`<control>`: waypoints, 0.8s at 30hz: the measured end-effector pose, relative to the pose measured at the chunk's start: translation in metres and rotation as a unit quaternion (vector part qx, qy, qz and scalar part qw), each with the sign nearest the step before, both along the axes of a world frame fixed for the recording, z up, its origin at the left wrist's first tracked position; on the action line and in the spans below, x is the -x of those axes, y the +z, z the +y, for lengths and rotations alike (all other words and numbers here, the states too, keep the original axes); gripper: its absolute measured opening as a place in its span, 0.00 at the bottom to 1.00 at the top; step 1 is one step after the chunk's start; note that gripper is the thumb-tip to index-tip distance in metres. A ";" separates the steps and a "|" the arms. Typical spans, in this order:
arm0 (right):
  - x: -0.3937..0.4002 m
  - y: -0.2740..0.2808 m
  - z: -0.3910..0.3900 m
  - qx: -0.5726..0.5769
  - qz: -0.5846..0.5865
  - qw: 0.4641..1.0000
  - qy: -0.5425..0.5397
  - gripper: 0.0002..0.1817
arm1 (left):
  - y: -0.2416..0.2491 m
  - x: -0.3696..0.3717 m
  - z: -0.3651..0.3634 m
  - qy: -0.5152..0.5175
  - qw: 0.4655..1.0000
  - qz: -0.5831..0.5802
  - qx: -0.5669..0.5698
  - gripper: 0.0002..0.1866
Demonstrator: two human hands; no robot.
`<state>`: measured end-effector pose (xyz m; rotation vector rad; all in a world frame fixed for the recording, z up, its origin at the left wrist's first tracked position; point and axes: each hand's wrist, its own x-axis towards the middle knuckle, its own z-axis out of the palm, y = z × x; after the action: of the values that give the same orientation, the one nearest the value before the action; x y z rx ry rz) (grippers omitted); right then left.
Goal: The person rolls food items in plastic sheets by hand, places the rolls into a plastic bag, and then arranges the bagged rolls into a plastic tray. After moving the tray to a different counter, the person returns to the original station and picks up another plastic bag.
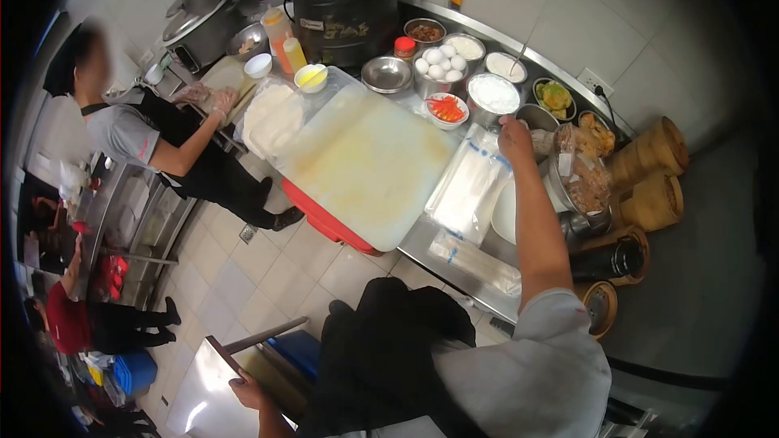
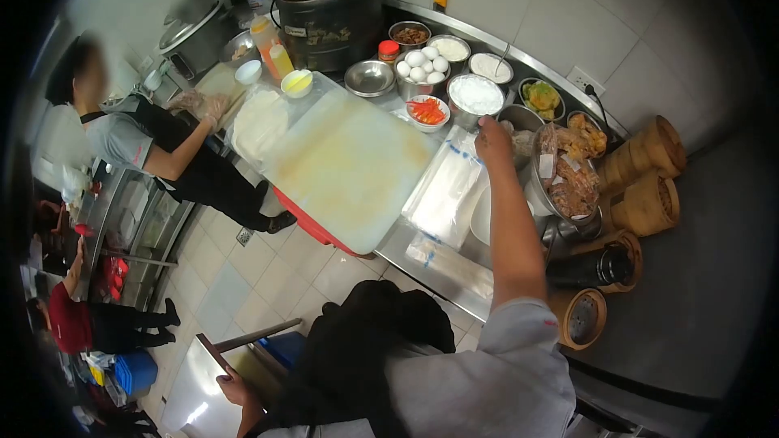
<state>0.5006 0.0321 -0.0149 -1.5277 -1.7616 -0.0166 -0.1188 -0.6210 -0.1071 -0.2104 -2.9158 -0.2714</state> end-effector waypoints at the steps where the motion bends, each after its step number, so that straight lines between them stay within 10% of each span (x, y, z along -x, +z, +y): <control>1: -0.006 -0.007 0.003 0.014 -0.021 0.999 0.023 0.10 | -0.001 0.001 -0.003 -0.007 1.000 -0.004 -0.001 0.26; 4: -0.015 -0.019 0.026 0.231 0.060 0.971 -0.016 0.09 | 0.001 -0.004 -0.009 -0.002 1.000 -0.001 0.007 0.27; 5: -0.020 -0.016 0.043 0.323 -0.171 0.931 0.002 0.09 | 0.003 -0.005 -0.007 0.001 1.000 -0.006 0.007 0.26; 24: 0.020 0.003 0.017 0.325 -0.342 0.881 0.025 0.17 | 0.008 -0.009 -0.002 0.016 0.999 0.001 -0.028 0.23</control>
<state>0.4808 0.0496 -0.0122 -2.1264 -2.5393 0.0789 -0.1096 -0.6234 -0.0987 -0.1539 -2.9020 -0.3476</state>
